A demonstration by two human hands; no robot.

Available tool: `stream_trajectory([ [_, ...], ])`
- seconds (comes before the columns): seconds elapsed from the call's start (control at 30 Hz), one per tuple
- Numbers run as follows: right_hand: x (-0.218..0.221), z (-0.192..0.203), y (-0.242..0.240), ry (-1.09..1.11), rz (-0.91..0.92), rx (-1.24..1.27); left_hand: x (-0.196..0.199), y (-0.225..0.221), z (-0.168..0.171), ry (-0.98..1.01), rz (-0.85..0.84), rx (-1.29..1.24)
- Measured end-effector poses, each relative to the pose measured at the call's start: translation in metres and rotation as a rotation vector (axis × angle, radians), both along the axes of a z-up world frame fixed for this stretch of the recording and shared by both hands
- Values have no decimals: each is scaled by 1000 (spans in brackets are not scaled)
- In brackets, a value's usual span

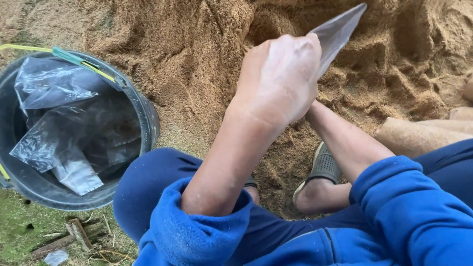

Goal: Scooping grain from a large pile into small plastic bags using a spoon.

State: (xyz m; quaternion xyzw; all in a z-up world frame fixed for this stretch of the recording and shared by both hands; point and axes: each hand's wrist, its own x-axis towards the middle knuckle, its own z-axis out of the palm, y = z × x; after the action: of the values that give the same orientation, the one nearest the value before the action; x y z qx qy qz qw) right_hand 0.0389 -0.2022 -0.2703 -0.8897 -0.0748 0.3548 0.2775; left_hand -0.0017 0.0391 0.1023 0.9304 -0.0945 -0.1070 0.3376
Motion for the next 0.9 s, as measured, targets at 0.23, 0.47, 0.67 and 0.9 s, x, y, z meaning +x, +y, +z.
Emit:
stream_trajectory([
  [0.23, 49, 2, 2, -135, -53, 55, 0, -3, 5, 122, -80, 63],
  [0.47, 103, -25, -42, -283, -164, 102, -7, -23, -54, 81, -177, 89],
  [0.67, 107, 96, -69, -288, -384, 222, -13, -40, -97, 161, -193, 221],
  [0.9, 78, 213, -92, -222, -264, 182, -14, -49, -123, 185, -165, 348],
])
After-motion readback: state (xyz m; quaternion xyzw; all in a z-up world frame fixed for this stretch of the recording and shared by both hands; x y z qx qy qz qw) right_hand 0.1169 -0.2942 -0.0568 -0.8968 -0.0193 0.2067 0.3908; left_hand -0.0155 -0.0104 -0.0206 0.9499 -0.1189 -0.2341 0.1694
